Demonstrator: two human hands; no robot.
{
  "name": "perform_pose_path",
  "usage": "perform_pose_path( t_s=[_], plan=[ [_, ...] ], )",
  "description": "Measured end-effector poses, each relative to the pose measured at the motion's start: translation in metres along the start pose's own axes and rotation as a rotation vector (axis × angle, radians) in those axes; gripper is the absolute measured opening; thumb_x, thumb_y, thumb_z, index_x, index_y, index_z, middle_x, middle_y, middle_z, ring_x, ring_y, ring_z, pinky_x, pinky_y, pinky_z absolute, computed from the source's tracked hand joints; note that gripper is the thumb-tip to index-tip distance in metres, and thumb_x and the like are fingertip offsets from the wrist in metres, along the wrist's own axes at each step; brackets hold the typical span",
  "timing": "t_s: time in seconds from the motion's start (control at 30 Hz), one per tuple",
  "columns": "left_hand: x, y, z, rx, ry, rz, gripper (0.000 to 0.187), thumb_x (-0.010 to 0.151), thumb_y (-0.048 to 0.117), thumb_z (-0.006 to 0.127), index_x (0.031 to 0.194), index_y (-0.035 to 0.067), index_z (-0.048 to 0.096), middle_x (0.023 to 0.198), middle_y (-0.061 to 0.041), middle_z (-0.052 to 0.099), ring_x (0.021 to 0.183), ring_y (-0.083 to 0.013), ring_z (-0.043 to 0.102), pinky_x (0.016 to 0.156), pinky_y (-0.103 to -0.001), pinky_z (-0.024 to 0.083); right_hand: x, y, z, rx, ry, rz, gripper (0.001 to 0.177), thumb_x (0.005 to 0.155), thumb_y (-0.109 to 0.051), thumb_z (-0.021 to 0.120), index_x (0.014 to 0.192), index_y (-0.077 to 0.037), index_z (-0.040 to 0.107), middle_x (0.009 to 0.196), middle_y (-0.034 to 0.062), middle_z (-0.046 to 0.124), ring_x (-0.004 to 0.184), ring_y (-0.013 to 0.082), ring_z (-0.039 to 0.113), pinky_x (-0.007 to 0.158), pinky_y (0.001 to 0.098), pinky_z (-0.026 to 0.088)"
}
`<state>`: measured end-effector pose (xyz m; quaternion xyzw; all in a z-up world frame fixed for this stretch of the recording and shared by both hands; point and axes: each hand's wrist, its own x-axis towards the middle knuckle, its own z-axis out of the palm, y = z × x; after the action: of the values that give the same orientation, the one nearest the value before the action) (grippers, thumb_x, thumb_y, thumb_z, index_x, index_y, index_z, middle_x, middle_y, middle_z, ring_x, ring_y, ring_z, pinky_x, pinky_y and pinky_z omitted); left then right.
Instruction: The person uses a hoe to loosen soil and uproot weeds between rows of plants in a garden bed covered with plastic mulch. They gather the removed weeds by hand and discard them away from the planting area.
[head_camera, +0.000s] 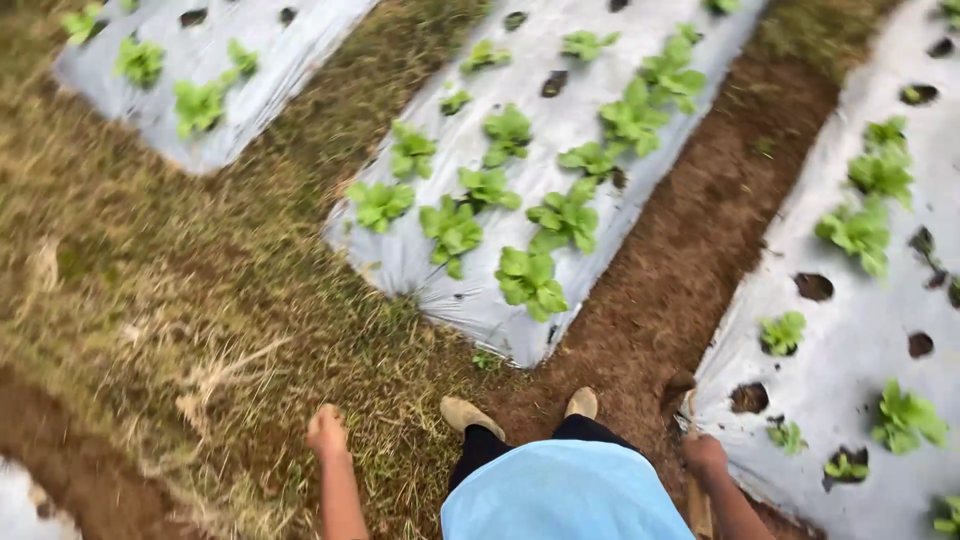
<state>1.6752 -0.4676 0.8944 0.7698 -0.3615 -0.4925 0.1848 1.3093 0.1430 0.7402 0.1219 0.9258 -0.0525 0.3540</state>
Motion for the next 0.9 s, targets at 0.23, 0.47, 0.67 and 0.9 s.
perform_pose_path(
  t_s=[0.23,0.47,0.67,0.9],
  plan=[
    [-0.156,0.051,0.158,0.023,-0.213,0.271,0.023,0.108,0.020,0.051,0.125,0.011,0.065,0.122,-0.005,0.070,0.108,-0.0194,0.067,0.089,-0.033,0.056,0.005,0.099,0.008,0.205,-0.125,0.128,0.048,0.095,-0.048,0.047,0.087,-0.008,0.072,0.089,0.0131,0.078,0.082,0.0305,0.074,0.078,0.0412,0.054],
    [-0.216,-0.062,0.266,0.416,-0.404,0.266,0.022,0.107,0.026,0.056,0.114,0.008,0.069,0.105,-0.009,0.071,0.081,-0.0164,0.059,0.066,-0.027,0.045,0.010,0.161,-0.019,0.454,-0.130,0.251,0.038,0.090,-0.032,0.050,0.071,-0.005,0.070,0.067,0.0129,0.076,0.062,0.0279,0.071,0.066,0.0404,0.054],
    [-0.222,-0.128,0.314,0.530,-0.358,0.107,0.027,0.106,0.021,0.059,0.112,-0.001,0.073,0.103,-0.015,0.075,0.076,-0.0195,0.063,0.060,-0.031,0.045,0.033,0.172,-0.038,0.534,-0.133,0.379,0.035,0.088,-0.039,0.058,0.086,-0.006,0.070,0.081,0.0133,0.079,0.077,0.0304,0.074,0.076,0.0419,0.054],
    [-0.244,-0.116,0.450,0.664,-0.208,0.031,0.033,0.103,0.025,0.061,0.114,-0.003,0.076,0.104,-0.013,0.078,0.089,-0.0287,0.073,0.084,-0.045,0.057,0.095,0.138,-0.113,0.705,-0.139,0.490,0.018,0.084,-0.024,0.053,0.080,-0.009,0.060,0.068,0.0119,0.077,0.066,0.0291,0.069,0.072,0.0418,0.050]
  ],
)
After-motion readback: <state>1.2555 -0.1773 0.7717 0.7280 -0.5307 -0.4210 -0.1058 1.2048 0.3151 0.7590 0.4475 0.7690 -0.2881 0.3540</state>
